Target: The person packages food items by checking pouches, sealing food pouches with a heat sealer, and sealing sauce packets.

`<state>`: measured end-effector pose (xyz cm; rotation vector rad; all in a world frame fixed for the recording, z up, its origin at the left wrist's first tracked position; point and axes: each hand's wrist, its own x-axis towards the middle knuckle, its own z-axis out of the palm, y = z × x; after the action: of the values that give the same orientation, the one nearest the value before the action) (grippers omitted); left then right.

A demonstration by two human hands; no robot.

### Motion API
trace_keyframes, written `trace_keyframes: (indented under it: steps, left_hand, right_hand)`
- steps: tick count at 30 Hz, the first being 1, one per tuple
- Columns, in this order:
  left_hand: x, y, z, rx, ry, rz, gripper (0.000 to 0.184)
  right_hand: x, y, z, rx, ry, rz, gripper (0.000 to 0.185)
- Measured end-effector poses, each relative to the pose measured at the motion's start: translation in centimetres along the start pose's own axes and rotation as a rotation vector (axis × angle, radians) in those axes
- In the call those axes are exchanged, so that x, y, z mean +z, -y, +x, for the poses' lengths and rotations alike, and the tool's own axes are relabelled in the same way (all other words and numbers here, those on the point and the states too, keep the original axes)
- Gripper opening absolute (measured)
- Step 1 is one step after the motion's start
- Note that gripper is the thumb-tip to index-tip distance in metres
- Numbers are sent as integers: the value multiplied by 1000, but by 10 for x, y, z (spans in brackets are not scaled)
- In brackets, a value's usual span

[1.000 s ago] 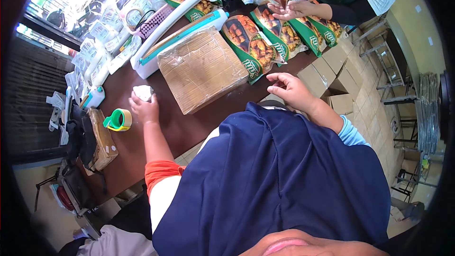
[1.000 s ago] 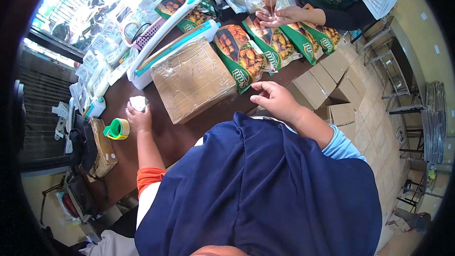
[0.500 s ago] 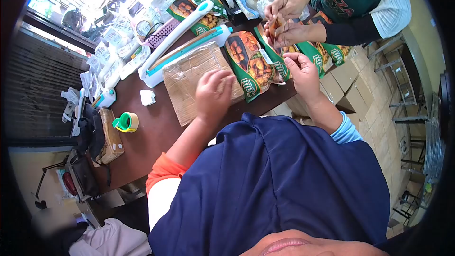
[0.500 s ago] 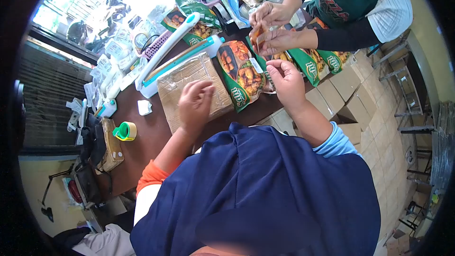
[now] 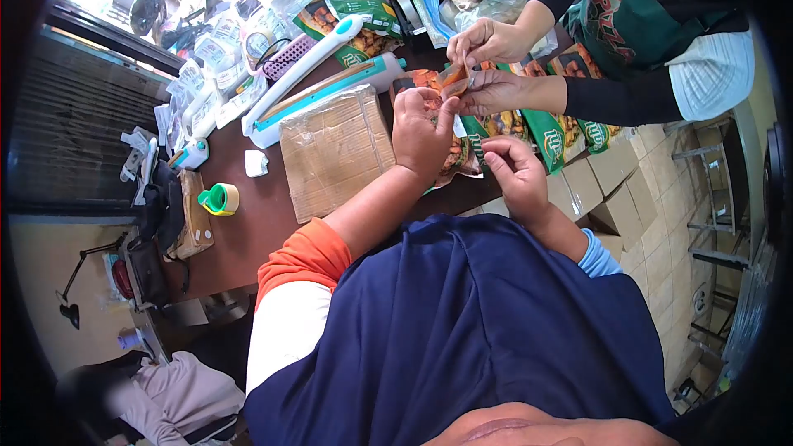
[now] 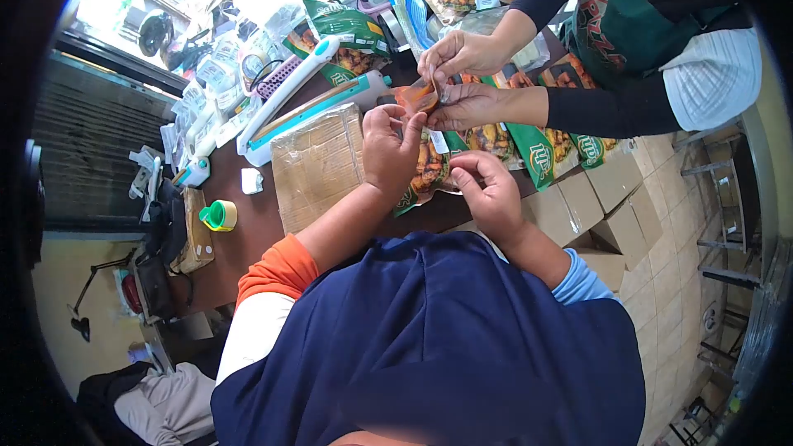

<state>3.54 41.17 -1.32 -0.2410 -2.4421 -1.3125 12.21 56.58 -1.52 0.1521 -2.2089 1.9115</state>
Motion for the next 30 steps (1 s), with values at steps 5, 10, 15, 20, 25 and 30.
trace_keyframes:
  steps: [5, 10, 15, 20, 25, 30]
  left_hand:
    - [12, 14, 7, 85, -109, -140, 13]
    - [16, 21, 4, 97, -147, -441, 4]
    - [-2, 9, 6, 68, -126, -737, 4]
    - [-56, 16, 5, 56, -127, -569, 4]
    - [-133, 30, -1, 120, -87, -560, 3]
    - [-215, 54, -23, 108, -104, -693, 4]
  right_hand:
    - [-6, -19, 0, 105, 64, 69, 13]
    - [10, -37, 12, 111, 283, 52, 16]
    - [51, -51, 30, -95, 460, -171, 23]
    - [100, -61, 36, -100, 530, -374, 42]
    - [147, -62, 41, 85, 564, -476, 83]
    - [185, -65, 47, 105, 527, -652, 94]
